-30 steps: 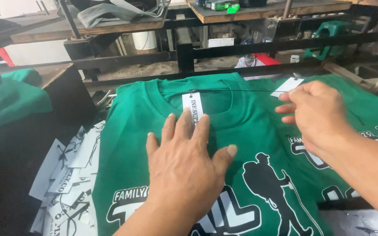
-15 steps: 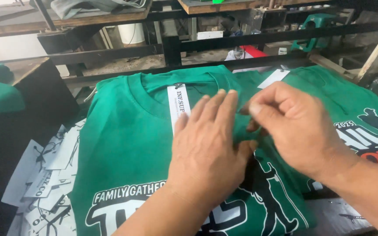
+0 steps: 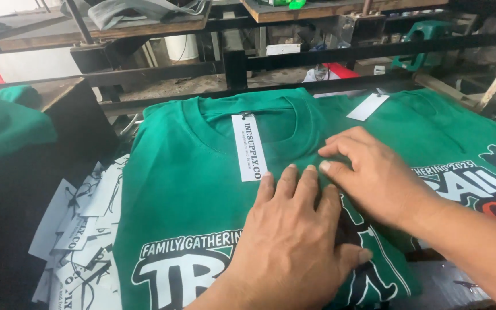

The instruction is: The person attaches a white tag to the collar of a green t-shirt using a black plastic fastener. They then fold the t-shirt and place it on a pile of similar shirts. Finally, they pick up another tag and prepare to attach it to the next shirt.

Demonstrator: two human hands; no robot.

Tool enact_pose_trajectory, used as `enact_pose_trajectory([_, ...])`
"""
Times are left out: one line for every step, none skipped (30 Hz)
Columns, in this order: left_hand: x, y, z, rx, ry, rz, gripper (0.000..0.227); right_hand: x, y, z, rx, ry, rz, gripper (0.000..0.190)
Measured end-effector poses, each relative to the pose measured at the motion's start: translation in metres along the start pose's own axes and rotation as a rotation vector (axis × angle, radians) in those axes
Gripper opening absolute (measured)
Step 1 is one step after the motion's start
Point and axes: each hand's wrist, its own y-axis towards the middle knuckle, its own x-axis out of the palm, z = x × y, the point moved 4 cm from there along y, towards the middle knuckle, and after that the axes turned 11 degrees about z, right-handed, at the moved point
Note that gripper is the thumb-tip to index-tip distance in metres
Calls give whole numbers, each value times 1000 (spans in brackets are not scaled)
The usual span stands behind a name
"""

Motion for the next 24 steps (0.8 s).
enact_pose_trajectory([-2,-1,4,5,-1,0,83,-2,0,2,3,0,5,30])
enact_pose_trajectory([-2,-2,7,-21,-9,-74,94,-2,2,3,-2,-25,-28,31])
enact_pose_trajectory([-2,-3,9,-48,-18,-147,105,-2,3,3,-7,-50,-61,32])
enact_pose_trajectory([4,-10,9,-45,-11,-140,105,-2,4,4,-14,-49,-54,32])
enact_pose_trajectory([7,-15,11,16,26,-71,117,-1,5,5,-14,-59,-81,32])
enact_pose_trajectory([10,-20,12,79,66,1,130,-1,7,6,-17,-70,-103,33])
enact_pose_trajectory([11,-19,13,85,75,11,130,-3,8,3,-26,-69,-92,33])
enact_pose_trajectory([12,-19,14,79,86,20,126,-3,8,2,11,-90,-122,34])
enact_pose_trajectory([13,-19,15,73,96,29,123,-3,7,2,49,-111,-152,35])
enact_pose_trajectory([8,-18,17,71,97,29,123,-5,7,0,48,-110,-153,35])
enact_pose_trajectory([7,-16,18,24,71,-41,107,-6,6,-1,70,-118,-179,38])
enact_pose_trajectory([5,-14,20,-20,44,-110,91,-8,6,-1,95,-127,-201,40])
enact_pose_trajectory([2,-12,21,-17,44,-110,91,-14,2,-8,96,-127,-199,40])
enact_pose_trajectory([-2,-9,20,-69,-24,-111,65,-20,-1,-13,232,-11,-222,39])
enact_pose_trajectory([-6,-5,19,-120,-92,-112,48,-25,-4,-18,366,106,-243,39])
enact_pose_trajectory([-7,-5,20,-116,-92,-110,48,-31,-7,-27,366,105,-239,39])
enact_pose_trajectory([-7,-5,20,-101,-71,-142,53,-36,-10,-32,496,210,-211,36])
enact_pose_trajectory([-6,-6,21,-89,-53,-179,58,-40,-15,-37,628,315,-186,34])
enact_pose_trajectory([0,-11,23,-89,-56,-181,58,-40,-16,-36,631,314,-186,34])
enact_pose_trajectory([4,-15,25,-42,14,-136,76,-40,-17,-34,653,306,-174,32])
enact_pose_trajectory([8,-19,27,5,83,-92,102,-41,-18,-32,676,298,-161,30])
enact_pose_trajectory([7,-18,27,7,84,-88,102,-40,-18,-28,673,297,-158,30])
enact_pose_trajectory([6,-16,27,-6,74,-68,80,-39,-17,-24,689,317,-134,27])
enact_pose_trajectory([5,-15,27,-21,62,-53,59,-38,-18,-19,708,336,-114,25])
